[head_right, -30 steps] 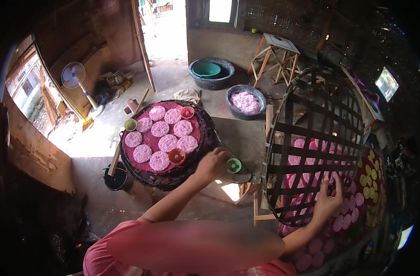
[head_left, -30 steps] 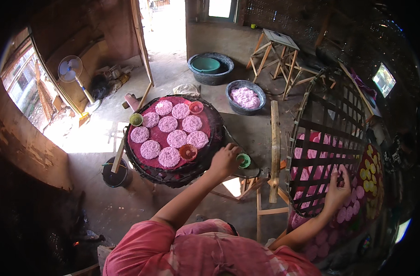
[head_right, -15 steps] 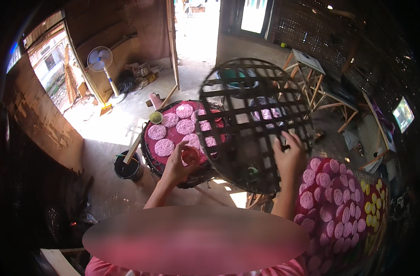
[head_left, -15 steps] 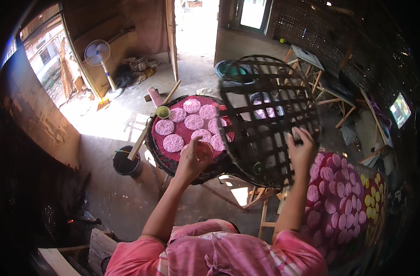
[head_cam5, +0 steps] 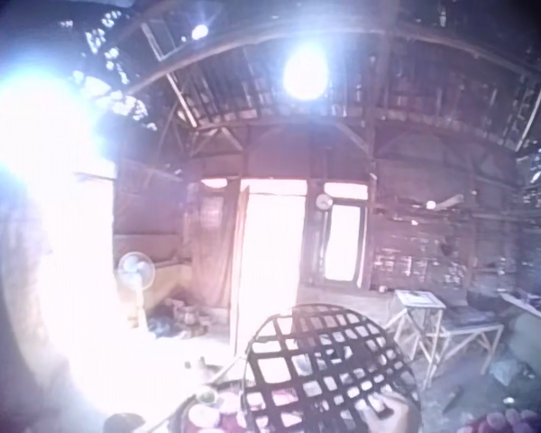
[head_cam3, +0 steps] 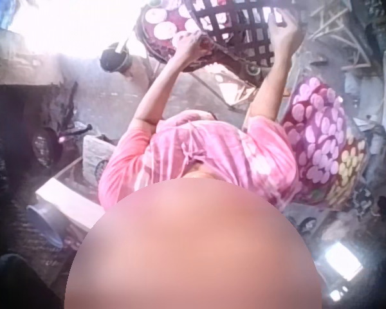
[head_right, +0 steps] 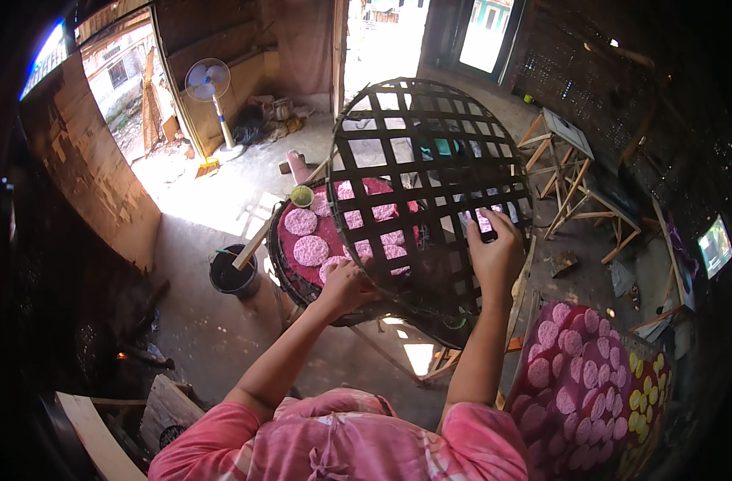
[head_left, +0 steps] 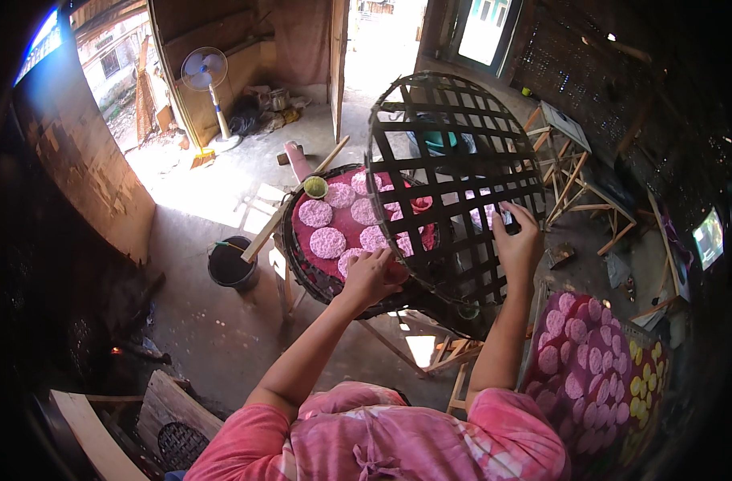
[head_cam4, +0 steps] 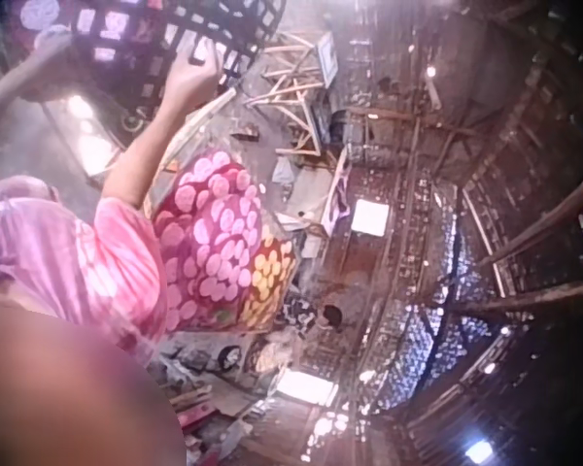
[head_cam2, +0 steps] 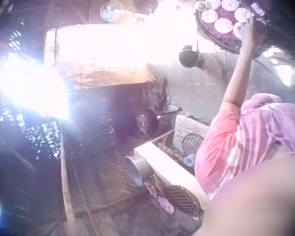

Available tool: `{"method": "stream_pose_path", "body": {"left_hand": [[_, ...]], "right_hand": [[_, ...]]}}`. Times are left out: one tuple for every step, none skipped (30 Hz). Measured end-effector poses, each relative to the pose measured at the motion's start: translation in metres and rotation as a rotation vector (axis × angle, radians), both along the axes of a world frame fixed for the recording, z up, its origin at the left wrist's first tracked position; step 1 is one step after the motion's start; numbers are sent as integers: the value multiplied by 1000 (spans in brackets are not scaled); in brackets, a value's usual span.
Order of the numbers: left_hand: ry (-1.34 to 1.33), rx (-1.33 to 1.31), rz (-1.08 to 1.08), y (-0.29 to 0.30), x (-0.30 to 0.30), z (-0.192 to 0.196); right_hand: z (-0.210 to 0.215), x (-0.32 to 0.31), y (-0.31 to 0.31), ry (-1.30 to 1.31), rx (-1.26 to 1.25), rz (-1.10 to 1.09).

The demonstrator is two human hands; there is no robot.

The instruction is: The person scoops pink dough from a bowl, places it into a wooden mold, and presses it to form round cakes. They then place the finished cakes onto a woven tray and repeat the process.

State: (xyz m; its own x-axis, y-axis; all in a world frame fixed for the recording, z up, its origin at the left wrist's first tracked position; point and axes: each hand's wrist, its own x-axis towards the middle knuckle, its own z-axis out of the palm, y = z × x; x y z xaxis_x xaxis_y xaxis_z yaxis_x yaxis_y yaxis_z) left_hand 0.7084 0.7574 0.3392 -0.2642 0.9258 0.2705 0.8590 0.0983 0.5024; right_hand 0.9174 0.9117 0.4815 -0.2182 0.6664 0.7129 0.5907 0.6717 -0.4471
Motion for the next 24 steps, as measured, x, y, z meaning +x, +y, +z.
{"method": "stream_pose_path", "body": {"left_hand": [[-18, 18, -14, -1, 0, 1], [-35, 35, -30, -2, 0, 3], [-89, 42, -38, -2, -1, 5], [-143, 51, -46, -1, -2, 8], [-196, 61, -54, 0, -5, 11], [-315, 165, -58, 0, -9, 14], [-437, 269, -59, -2, -16, 17], [-552, 353, -42, -6, -24, 21], [-548, 460, 56, -12, -35, 25], [-537, 549, 174, -21, -46, 28], [-600, 610, 248, -32, -59, 31], [-656, 681, 331, -44, -70, 34], [-783, 733, 381, -59, -78, 36], [-904, 785, 436, -75, -85, 38], [-887, 818, 460, -88, -91, 40], [-859, 847, 498, -102, -96, 40], [-898, 847, 525, -117, -97, 39], [-842, 823, 562, -131, -98, 37], [-812, 803, 570, -144, -98, 34], [-758, 793, 581, -157, -97, 31], [-766, 795, 578, -168, -95, 26], [-763, 801, 578, -180, -93, 22], [-761, 806, 579, -190, -91, 17], [-748, 810, 592, -201, -89, 12]], "right_hand": [[1, 5, 0, -4, -10, -1], [1, 9, -1, -4, -51, -27], [1, 14, -1, -13, -38, -29], [1, 16, -2, -17, -37, -25], [0, 18, -2, -15, -44, -29], [-1, 19, -3, -7, -46, -25], [-3, 18, -4, -22, -43, -34], [-5, 16, -5, -29, -30, -34], [-7, 11, -5, -25, -24, -37], [-12, 4, -7, -57, -13, -41], [-16, -5, -9, -72, -31, 7], [-22, -17, -10, -79, -34, 49], [-30, -32, -12, -98, -50, 86], [-39, -48, -14, -117, -58, 113], [-49, -65, -16, -151, -57, 148], [-59, -81, -18, -178, -26, 192], [-69, -96, -19, -209, -89, 211], [-78, -111, -20, -236, -116, 229], [-87, -123, -21, -266, -106, 202], [-95, -133, -21, -302, -133, 192], [-100, -141, -21, -325, -141, 199], [-105, -147, -20, -358, -152, 187], [-108, -150, -20, -375, -157, 194], [-111, -152, -19, -400, -165, 188]]}}
